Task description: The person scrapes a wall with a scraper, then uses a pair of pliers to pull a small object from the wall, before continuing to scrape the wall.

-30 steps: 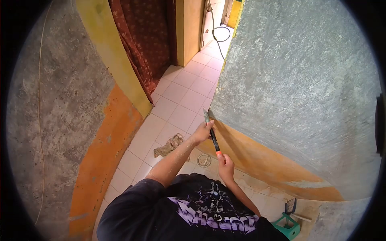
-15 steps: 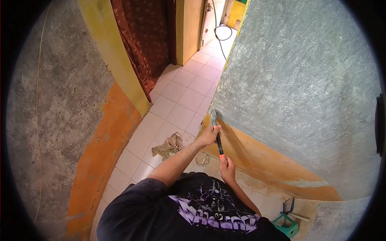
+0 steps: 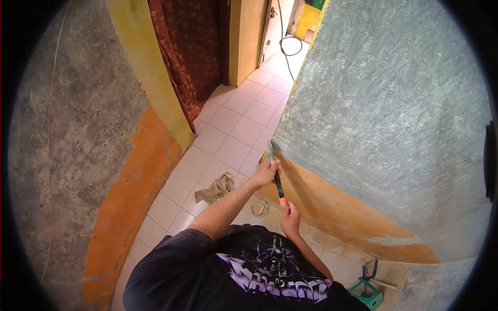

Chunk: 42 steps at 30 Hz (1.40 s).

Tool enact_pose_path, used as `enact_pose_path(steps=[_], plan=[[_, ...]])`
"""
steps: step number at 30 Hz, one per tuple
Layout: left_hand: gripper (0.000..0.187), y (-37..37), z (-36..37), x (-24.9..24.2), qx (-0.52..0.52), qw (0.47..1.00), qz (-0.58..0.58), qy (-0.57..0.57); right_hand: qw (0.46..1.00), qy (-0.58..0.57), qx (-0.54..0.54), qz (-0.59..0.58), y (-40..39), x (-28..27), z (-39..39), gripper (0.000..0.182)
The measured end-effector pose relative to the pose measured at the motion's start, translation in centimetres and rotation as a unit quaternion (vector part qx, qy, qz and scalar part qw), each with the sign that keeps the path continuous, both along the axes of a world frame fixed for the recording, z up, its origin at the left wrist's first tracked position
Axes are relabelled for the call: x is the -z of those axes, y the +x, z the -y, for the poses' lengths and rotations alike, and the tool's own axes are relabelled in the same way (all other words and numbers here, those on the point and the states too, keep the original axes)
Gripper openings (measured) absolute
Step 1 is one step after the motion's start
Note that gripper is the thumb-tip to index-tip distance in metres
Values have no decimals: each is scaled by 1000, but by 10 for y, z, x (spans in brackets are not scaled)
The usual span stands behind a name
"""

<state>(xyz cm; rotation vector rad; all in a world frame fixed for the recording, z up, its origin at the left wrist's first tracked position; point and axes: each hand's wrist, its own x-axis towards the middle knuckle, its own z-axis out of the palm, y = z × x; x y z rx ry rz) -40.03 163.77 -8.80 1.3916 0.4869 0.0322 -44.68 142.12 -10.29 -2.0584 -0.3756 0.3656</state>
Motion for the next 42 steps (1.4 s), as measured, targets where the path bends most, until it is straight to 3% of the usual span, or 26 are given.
enact_pose_path(steps=[12, 18, 21, 24, 42], plan=[[40, -11, 7, -14, 35, 999, -10, -2, 996, 51, 43, -60, -11, 14, 9, 29], [47, -8, -8, -14, 20, 999, -25, -16, 999, 48, 8, 12, -2, 8, -8, 30], [48, -8, -4, -8, 26, 999, -11, 17, 998, 59, 16, -29, -7, 4, 2, 30], [45, -9, 6, -12, 37, 999, -20, 7, 997, 15, 48, -52, -8, 8, 11, 31], [45, -3, 4, -8, 34, 996, -60, 60, 997, 53, 37, -50, -3, 22, 10, 30]])
